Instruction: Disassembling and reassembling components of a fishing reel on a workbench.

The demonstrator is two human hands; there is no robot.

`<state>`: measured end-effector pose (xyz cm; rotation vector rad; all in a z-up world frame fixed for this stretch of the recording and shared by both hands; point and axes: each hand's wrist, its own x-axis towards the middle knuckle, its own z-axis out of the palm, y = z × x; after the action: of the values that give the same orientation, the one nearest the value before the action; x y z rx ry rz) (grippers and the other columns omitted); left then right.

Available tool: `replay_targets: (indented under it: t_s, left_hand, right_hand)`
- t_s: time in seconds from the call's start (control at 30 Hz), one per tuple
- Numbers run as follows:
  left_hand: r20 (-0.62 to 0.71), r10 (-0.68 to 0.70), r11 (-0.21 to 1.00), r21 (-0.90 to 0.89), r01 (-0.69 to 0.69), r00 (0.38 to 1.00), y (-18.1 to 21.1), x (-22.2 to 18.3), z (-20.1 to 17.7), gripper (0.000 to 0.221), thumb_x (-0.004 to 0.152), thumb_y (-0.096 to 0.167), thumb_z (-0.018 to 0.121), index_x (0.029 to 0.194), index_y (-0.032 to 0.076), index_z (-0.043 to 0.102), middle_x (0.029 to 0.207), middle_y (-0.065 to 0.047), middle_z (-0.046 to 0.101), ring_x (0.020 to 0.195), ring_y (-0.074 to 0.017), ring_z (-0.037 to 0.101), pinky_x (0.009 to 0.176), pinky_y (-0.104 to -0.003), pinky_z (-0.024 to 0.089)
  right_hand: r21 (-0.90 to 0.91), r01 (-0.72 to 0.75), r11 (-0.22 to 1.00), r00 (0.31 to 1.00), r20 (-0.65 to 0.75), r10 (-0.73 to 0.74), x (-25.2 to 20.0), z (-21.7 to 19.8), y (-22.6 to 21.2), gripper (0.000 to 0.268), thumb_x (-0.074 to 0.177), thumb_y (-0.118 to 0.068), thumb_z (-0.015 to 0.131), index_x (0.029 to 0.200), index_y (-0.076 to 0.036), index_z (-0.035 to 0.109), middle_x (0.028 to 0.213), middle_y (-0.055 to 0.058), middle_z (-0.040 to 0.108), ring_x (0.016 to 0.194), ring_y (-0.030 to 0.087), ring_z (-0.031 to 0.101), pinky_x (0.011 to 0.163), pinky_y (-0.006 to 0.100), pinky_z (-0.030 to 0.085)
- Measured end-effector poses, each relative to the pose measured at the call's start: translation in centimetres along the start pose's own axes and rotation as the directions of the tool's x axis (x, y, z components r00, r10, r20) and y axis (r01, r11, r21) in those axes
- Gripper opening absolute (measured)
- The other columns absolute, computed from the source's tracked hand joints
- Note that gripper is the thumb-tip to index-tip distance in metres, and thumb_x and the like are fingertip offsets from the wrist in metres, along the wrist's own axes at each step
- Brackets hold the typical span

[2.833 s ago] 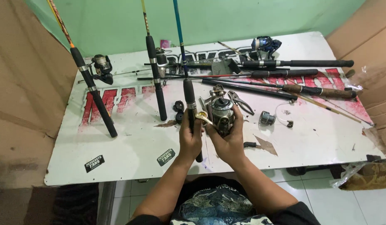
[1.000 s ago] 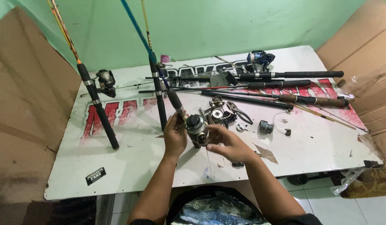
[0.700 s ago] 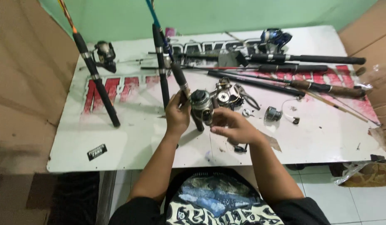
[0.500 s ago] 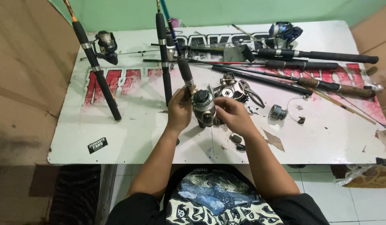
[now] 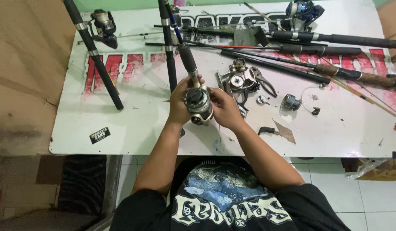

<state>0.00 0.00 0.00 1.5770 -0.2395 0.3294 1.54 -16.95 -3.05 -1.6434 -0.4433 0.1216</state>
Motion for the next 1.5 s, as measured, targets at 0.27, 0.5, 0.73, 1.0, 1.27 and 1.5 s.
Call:
replay_targets:
  t_s: [0.27,0.5,0.73,1.0,1.27,1.5]
  left_hand:
    - [-0.025,0.092,0.994,0.054,-0.091,0.995,-0.2,-0.7,0.2,0.035,0.096,-0.001,0.068,0.131,0.004,0.066,0.123,-0.008,0.068,0.109,-0.0160,0.069,0.093,-0.028,0.055]
    - [-0.050,0.155,0.953,0.269,-0.136,0.987,1.7,-0.7,1.2,0.031,0.096,0.003,0.067,0.127,0.006,0.069,0.113,-0.007,0.073,0.101,-0.0197,0.070,0.086,-0.030,0.054]
    - [-0.052,0.179,0.928,0.340,-0.151,0.983,1.8,-0.5,1.3,0.027,0.097,0.006,0.069,0.124,0.007,0.070,0.108,-0.005,0.073,0.099,-0.0223,0.066,0.085,-0.033,0.054]
    - [-0.067,0.224,0.913,0.364,-0.185,0.972,1.5,-0.2,1.1,0.030,0.092,0.004,0.071,0.122,0.006,0.071,0.108,-0.007,0.074,0.105,-0.0269,0.066,0.093,-0.037,0.052]
    - [-0.044,0.187,0.935,0.316,-0.164,0.981,2.0,-0.4,0.8,0.027,0.094,0.000,0.069,0.120,0.004,0.070,0.113,-0.009,0.070,0.108,-0.0256,0.068,0.093,-0.036,0.054]
    - [-0.037,0.053,0.987,0.157,-0.047,0.998,1.1,0.3,0.5,0.029,0.093,-0.003,0.067,0.122,0.002,0.069,0.103,-0.007,0.062,0.086,-0.0154,0.071,0.072,-0.029,0.059]
  right_hand:
    - [0.009,0.105,0.994,0.994,-0.014,-0.105,-0.2,0.8,0.2,0.040,0.082,-0.008,0.083,0.117,0.001,0.065,0.108,0.006,0.066,0.101,0.016,0.064,0.091,0.029,0.051]
    - [-0.026,0.221,0.975,0.972,-0.080,-0.223,-0.5,0.4,-0.5,0.036,0.086,-0.004,0.077,0.121,0.000,0.066,0.115,0.007,0.070,0.101,0.014,0.066,0.093,0.028,0.053]
    - [0.014,0.189,0.982,0.982,0.014,-0.190,-0.2,-0.5,-0.8,0.056,0.079,-0.006,0.078,0.131,-0.001,0.059,0.115,0.006,0.070,0.103,0.014,0.065,0.093,0.028,0.052]
    - [0.050,0.211,0.976,0.977,-0.015,-0.211,0.2,0.0,0.1,0.052,0.078,-0.004,0.080,0.127,0.001,0.063,0.113,0.008,0.069,0.102,0.013,0.065,0.093,0.028,0.051]
    - [0.027,0.218,0.976,0.976,-0.009,-0.218,0.2,0.0,1.1,0.050,0.083,-0.005,0.077,0.130,0.001,0.061,0.110,0.005,0.068,0.097,0.013,0.063,0.089,0.027,0.052]
    - [-0.485,0.526,0.699,0.811,0.039,-0.583,0.8,0.7,4.8,0.032,0.097,-0.010,0.071,0.127,-0.006,0.062,0.120,0.007,0.065,0.112,0.020,0.062,0.104,0.038,0.048]
